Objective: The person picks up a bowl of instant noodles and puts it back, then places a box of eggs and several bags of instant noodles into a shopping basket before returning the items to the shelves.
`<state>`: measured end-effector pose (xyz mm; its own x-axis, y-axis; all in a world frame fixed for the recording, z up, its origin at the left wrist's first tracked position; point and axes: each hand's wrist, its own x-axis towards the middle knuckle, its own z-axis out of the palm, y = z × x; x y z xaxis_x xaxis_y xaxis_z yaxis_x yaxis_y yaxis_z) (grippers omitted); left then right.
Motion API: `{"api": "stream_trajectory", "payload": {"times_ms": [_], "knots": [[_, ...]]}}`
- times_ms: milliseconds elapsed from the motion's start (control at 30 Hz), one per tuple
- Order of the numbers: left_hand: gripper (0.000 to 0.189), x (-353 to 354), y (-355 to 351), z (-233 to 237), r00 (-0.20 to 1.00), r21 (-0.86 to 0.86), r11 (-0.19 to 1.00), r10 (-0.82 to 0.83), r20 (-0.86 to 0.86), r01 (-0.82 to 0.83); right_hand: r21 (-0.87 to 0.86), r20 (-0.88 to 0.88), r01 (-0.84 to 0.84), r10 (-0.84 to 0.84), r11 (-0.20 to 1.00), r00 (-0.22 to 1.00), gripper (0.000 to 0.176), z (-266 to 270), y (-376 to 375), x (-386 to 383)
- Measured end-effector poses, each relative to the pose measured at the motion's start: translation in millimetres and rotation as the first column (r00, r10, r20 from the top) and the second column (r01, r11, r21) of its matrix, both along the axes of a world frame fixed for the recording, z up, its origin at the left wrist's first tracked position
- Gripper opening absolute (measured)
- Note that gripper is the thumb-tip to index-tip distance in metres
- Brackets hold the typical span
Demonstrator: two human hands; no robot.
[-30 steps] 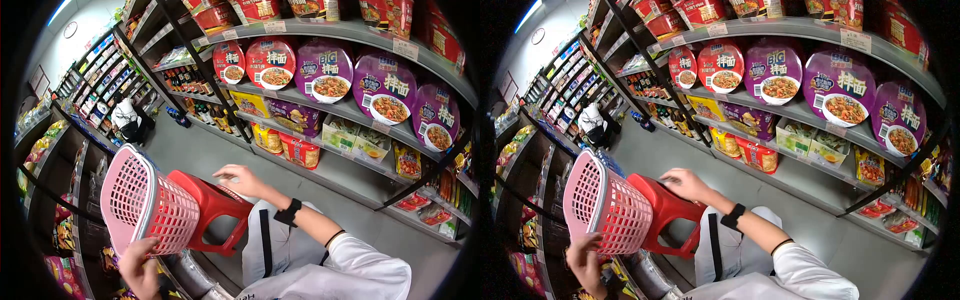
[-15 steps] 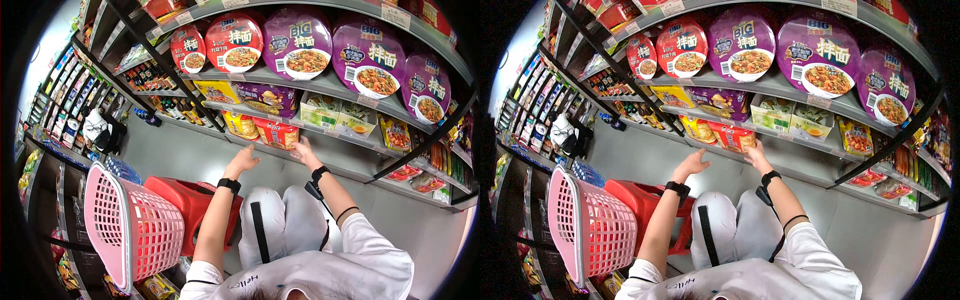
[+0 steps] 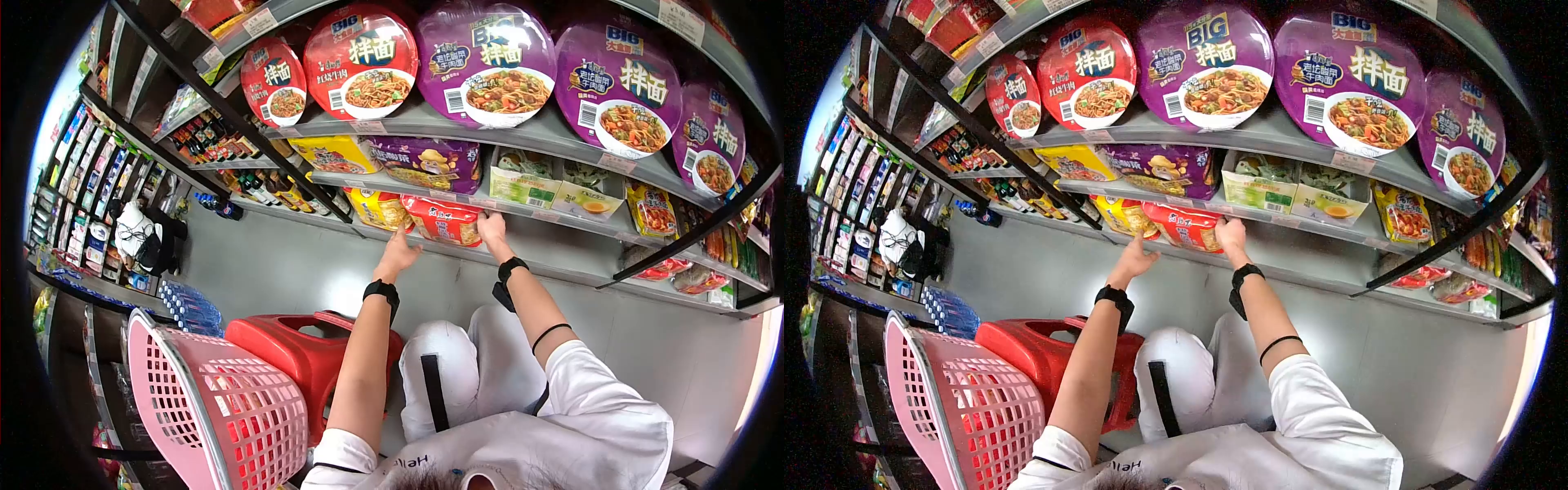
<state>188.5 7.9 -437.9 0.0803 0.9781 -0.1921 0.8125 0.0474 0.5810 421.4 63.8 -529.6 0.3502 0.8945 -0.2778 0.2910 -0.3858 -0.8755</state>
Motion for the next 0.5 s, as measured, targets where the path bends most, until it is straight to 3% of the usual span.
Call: {"api": "stream_trajectory", "payload": {"times_ms": [33,100,200,333,433,467,500], "knots": [[0.085,2,0,-2,0.999,0.03,0.999,0.018,0.03,-0.019,-0.016,0.176,0.017,-0.014,1.0,0.984,0.034,40,-21,-1],[0.088,7,7,-13,0.997,0.138,0.988,0.06,0.044,-0.065,0.097,0.028,0.061,-0.064,0.993,0.998,0.024,-21,-12,1],[0.092,9,30,-17,0.991,0.249,0.966,0.038,0.126,-0.069,0.181,0.045,0.09,-0.1,0.979,0.994,0.023,14,-21,4],[0.088,14,52,-14,0.983,0.203,0.976,0.043,0.176,-0.079,0.291,-0.159,-0.057,0.107,0.955,0.981,0.026,38,-9,0],[0.087,9,60,-18,0.988,0.139,0.989,0.018,0.153,-0.04,0.26,0.24,-0.129,0.065,0.957,0.969,0.024,9,9,1],[0.087,6,62,-24,0.984,0.156,0.987,0.007,0.177,-0.035,0.312,0.27,-0.087,0.0,0.946,0.963,0.026,11,6,-3],[0.087,4,67,-29,0.979,0.147,0.989,0.006,0.202,-0.036,0.273,0.273,-0.125,0.048,0.954,0.961,0.027,15,5,-1]]}}
